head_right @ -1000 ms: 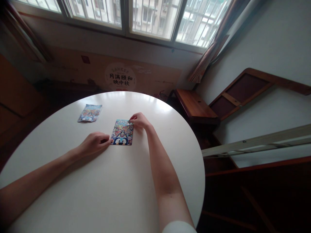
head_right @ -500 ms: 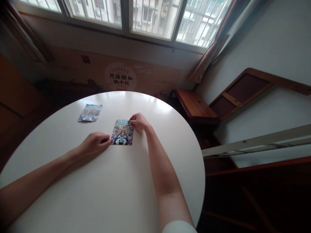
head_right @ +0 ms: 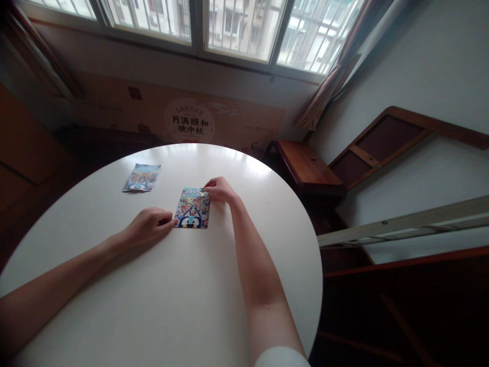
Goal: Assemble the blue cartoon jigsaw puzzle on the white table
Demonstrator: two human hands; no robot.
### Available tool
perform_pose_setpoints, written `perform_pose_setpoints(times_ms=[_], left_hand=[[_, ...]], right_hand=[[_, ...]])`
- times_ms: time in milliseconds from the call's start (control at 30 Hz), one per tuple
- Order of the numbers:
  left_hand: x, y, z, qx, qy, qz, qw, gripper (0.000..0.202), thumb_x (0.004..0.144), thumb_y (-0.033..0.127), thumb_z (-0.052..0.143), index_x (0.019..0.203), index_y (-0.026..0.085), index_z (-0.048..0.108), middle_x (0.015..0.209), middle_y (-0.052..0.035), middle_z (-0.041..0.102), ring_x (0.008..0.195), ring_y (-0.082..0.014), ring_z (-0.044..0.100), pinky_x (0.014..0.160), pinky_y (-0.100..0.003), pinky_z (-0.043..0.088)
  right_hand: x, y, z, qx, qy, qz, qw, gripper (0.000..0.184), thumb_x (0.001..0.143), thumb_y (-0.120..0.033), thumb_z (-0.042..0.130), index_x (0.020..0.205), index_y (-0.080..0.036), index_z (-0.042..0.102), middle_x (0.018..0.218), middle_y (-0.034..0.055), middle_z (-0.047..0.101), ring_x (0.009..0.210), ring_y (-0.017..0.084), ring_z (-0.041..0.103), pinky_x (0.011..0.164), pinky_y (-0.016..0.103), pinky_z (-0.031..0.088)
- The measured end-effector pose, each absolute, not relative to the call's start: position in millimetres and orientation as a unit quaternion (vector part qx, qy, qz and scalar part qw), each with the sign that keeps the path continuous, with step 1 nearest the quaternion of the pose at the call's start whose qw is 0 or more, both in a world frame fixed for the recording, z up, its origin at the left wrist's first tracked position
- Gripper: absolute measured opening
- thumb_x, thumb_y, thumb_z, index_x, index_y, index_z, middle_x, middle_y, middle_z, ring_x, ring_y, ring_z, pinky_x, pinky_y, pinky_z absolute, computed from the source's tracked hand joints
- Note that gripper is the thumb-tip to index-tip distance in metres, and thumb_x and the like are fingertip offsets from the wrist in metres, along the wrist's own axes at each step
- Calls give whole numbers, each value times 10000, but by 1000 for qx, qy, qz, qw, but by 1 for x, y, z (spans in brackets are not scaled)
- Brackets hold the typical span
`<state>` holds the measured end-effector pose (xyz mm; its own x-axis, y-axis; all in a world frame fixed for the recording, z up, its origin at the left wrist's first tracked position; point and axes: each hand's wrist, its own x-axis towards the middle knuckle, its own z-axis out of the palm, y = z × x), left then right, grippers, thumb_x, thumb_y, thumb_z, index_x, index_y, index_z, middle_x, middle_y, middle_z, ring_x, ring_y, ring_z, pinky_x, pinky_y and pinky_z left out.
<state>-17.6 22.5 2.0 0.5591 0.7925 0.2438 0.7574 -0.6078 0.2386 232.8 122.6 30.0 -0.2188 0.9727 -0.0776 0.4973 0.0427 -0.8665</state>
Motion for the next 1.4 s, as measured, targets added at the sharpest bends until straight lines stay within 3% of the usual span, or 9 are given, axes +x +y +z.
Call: perform_pose_setpoints(times_ms=[200,333,533,733,900,1100,1400], left_hand=[[-19,23,0,882,439,163,51,401,913,406,438,584,177,460,530,7,460,526,-112,384,568,-276,210],[-19,23,1,882,440,161,48,407,919,408,430,584,179,449,530,11,452,524,-112,389,568,-277,211],[-18,23,2,882,440,161,51,407,918,412,431,583,180,455,530,10,454,522,-113,388,567,-276,213],[-18,22,3,880,439,171,60,402,908,399,442,575,179,486,525,8,463,523,-114,380,569,-274,216],[-17,22,4,880,436,175,67,397,904,391,448,573,177,502,522,3,477,519,-114,377,564,-274,216],[-17,21,6,880,441,167,63,403,906,398,444,572,180,502,528,0,491,521,-119,389,562,-274,217],[-18,23,3,879,440,169,70,400,906,399,442,575,178,483,528,2,475,525,-116,382,562,-274,210]], right_hand=[[233,119,37,-550,-570,492,362,46,715,-81,630,714,-102,670,616,41,668,566,97,589,540,196,448],[230,122,35,-534,-558,490,404,89,727,-70,602,759,-118,669,619,20,658,533,69,556,538,184,448],[229,121,35,-504,-519,550,418,102,738,-85,644,828,-132,638,690,17,641,587,108,646,582,220,513],[232,126,31,-497,-545,503,452,145,683,-143,718,812,-134,652,700,23,676,616,111,632,629,243,515],[233,131,26,-495,-610,449,425,180,702,-146,678,876,-123,720,768,53,717,726,137,653,709,266,523],[229,136,14,-490,-673,407,376,102,688,-125,713,789,-128,728,760,58,727,731,144,679,734,266,531],[229,134,10,-514,-729,349,287,122,706,-165,712,819,-146,754,746,38,718,695,128,636,649,215,467]])
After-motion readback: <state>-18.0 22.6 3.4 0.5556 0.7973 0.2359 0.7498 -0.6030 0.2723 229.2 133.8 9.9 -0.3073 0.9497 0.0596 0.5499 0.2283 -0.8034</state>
